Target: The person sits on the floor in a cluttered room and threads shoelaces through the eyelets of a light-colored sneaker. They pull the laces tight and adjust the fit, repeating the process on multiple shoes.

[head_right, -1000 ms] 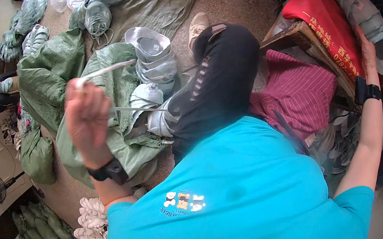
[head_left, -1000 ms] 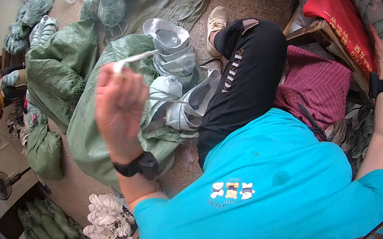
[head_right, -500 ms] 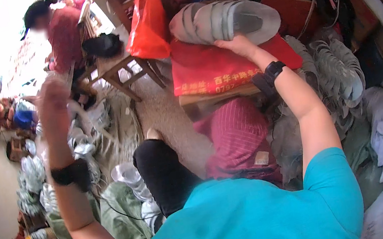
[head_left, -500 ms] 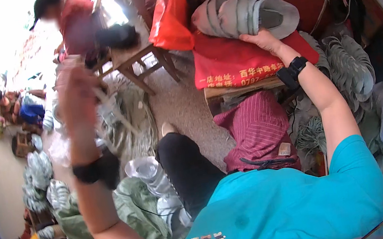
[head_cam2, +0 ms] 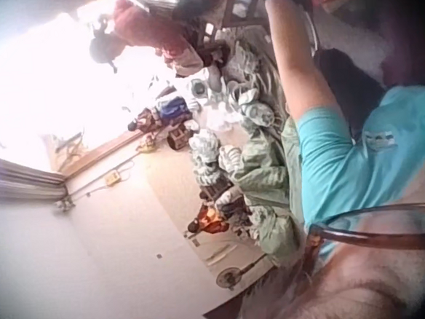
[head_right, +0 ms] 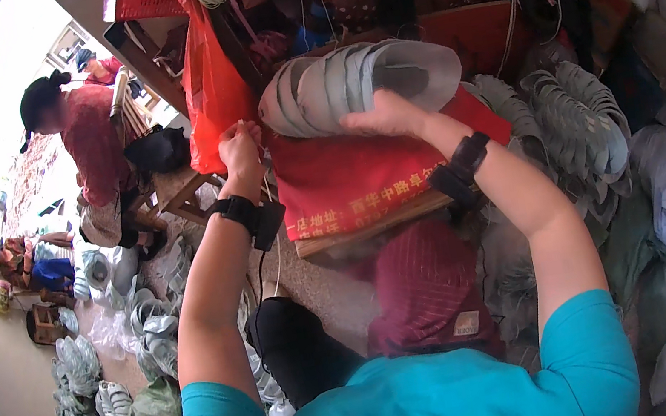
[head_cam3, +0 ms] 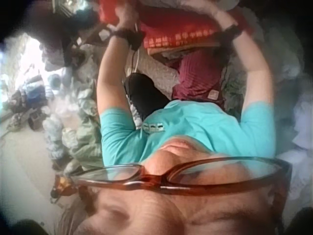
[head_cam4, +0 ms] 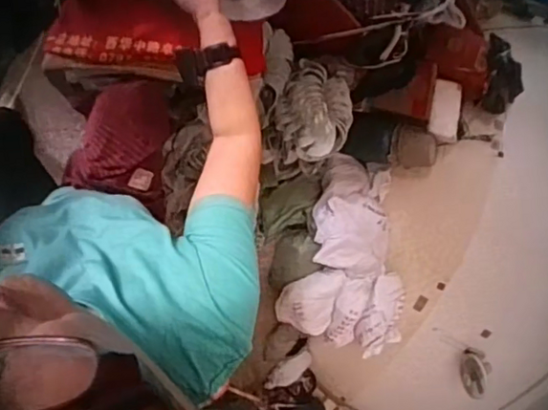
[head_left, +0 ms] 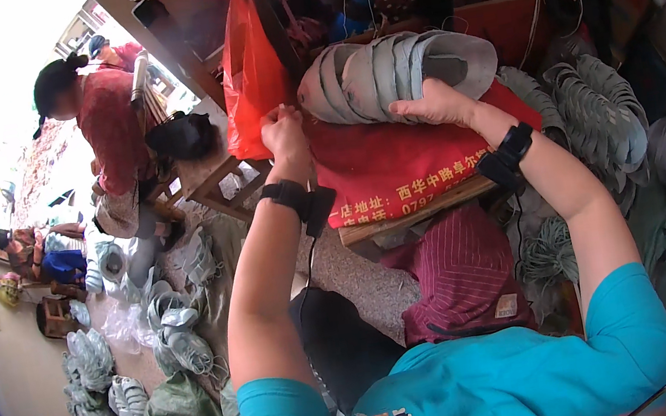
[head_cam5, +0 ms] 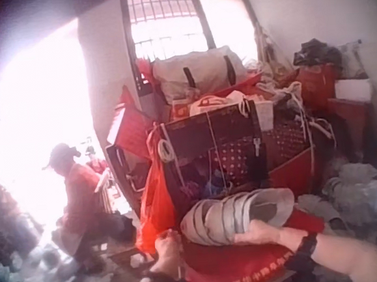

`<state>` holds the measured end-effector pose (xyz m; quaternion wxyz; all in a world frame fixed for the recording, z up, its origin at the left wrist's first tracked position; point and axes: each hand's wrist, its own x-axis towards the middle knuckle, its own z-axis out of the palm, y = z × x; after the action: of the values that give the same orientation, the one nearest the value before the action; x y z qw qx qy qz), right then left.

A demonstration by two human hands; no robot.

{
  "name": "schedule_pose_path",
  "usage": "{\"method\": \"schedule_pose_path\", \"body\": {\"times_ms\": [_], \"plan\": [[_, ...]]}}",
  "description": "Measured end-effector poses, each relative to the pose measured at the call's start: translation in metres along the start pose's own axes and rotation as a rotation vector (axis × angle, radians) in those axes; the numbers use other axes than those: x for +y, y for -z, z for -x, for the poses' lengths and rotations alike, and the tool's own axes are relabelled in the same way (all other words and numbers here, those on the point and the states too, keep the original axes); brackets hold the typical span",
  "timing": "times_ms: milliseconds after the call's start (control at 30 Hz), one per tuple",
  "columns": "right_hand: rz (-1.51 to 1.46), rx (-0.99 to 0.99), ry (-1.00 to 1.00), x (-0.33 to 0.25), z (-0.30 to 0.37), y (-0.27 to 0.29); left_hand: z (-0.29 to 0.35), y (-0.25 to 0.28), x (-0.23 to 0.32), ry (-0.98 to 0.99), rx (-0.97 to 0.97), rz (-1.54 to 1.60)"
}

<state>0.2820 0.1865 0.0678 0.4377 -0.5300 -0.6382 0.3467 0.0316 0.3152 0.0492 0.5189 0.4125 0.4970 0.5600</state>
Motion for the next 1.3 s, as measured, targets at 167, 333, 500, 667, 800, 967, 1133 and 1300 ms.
{"method": "schedule_pose_path", "body": {"times_ms": [167,333,500,667,800,967,1133,1300], "plan": [[-0.221,0.009,-0.113,-0.006,-0.013,0.005,-0.05,0.005,-0.026,0.115,-0.25,0.096],[-0.707,-0.001,-0.201,0.022,-0.008,0.019,-0.008,-0.004,-0.018,0.23,-0.647,0.45],[-0.923,-0.042,-0.248,-0.017,0.029,0.005,0.057,0.03,0.02,0.316,-0.85,0.161],[-0.996,-0.155,-0.269,-0.035,0.05,-0.011,0.077,0.041,0.027,0.247,-0.836,-0.052],[-0.936,-0.264,-0.298,-0.029,0.053,-0.015,0.078,0.048,0.013,0.106,-0.937,-0.217],[-0.876,-0.358,-0.332,-0.022,0.049,-0.01,0.083,0.044,0.011,0.002,-0.985,-0.245],[-0.901,-0.287,-0.367,-0.031,0.045,-0.015,0.076,0.044,0.007,-0.21,-1.038,-0.4],[-0.925,-0.229,-0.356,-0.043,0.048,-0.018,0.066,0.038,0.009,-0.185,-1.041,-0.527]]}}
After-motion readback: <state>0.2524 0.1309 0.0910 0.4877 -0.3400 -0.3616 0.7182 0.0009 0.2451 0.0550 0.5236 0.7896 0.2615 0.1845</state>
